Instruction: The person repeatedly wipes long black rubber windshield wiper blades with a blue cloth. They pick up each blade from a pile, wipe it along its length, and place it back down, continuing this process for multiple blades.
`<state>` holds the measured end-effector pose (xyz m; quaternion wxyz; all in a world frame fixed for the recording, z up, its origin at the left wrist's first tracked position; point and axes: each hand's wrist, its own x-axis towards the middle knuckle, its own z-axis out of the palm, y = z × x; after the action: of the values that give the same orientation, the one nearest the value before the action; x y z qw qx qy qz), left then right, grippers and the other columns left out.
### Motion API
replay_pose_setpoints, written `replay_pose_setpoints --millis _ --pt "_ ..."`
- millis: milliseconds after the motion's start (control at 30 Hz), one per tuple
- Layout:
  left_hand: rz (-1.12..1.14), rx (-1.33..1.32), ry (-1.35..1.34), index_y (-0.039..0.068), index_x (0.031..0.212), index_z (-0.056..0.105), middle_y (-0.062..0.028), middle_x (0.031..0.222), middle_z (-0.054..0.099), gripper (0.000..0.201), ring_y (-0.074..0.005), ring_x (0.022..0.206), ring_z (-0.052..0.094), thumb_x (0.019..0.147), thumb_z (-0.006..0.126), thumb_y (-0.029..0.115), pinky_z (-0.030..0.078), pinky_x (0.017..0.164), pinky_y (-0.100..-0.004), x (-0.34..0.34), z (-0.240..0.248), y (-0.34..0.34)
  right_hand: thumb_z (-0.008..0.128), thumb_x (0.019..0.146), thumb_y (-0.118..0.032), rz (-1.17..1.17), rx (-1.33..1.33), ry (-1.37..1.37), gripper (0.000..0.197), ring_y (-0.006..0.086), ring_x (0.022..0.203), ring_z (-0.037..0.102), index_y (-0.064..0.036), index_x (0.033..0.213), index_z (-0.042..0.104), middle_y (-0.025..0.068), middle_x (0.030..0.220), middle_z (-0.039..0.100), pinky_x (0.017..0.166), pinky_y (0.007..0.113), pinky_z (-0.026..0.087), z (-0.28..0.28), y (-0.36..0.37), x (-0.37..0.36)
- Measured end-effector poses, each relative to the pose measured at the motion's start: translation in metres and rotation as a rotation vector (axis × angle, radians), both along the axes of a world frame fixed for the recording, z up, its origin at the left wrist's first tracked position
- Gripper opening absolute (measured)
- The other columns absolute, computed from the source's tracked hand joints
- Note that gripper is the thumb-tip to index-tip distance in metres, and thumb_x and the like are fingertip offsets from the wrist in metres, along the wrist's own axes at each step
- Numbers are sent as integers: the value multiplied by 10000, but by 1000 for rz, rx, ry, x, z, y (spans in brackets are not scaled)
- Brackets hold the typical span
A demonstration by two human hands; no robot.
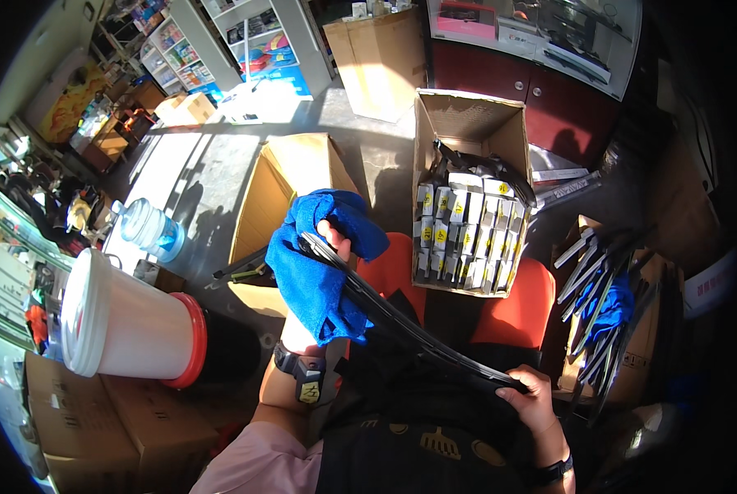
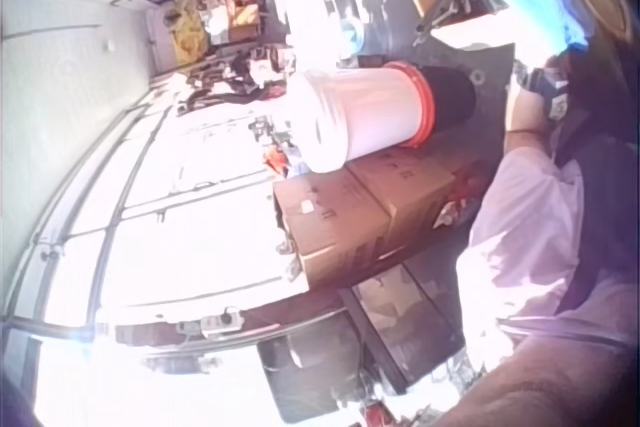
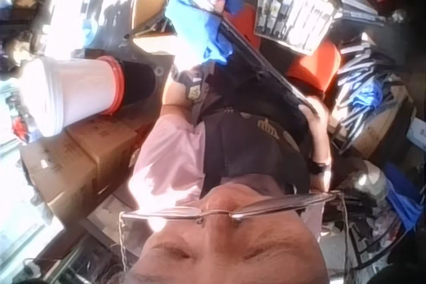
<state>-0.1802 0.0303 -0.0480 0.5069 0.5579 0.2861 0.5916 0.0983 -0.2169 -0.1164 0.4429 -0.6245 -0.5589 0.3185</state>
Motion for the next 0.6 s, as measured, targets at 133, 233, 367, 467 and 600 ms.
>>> replay_pose_setpoints --millis 133,233,367,467,600 --pt "-661 -388 -895 45 984 561 -51 902 572 270 -175 876 582 980 379 245 491 861 -291 12 14 3 719 755 -145 63 -330 488 249 102 581 495 45 900 650 39 655 557 540 236 399 -2 -5 5" --pt "-761 -482 -989 77 902 539 -33 837 532 275 -170 778 550 975 380 290 471 774 -285 19 28 2 671 786 -359 99 -432 676 465 89 432 385 94 893 647 53 524 492 434 218 279 11 3 3" --pt "-610 -425 -768 93 951 566 -39 884 566 309 -190 843 575 966 405 357 483 844 -336 23 25 12 658 770 -438 157 -605 830 556 89 401 357 106 880 640 46 500 458 408 229 249 21 3 7" --pt "-559 -492 -741 77 999 580 -59 925 593 340 -210 883 586 958 423 375 483 871 -364 23 27 11 646 772 -465 216 -687 939 587 88 384 335 107 900 630 41 486 434 394 236 236 24 1 10" --pt "-569 -499 -804 55 999 566 -83 902 601 333 -218 797 610 963 429 356 521 761 -301 27 39 14 623 802 -484 294 -521 1077 599 88 392 344 83 994 602 45 500 440 395 231 246 22 -3 6"
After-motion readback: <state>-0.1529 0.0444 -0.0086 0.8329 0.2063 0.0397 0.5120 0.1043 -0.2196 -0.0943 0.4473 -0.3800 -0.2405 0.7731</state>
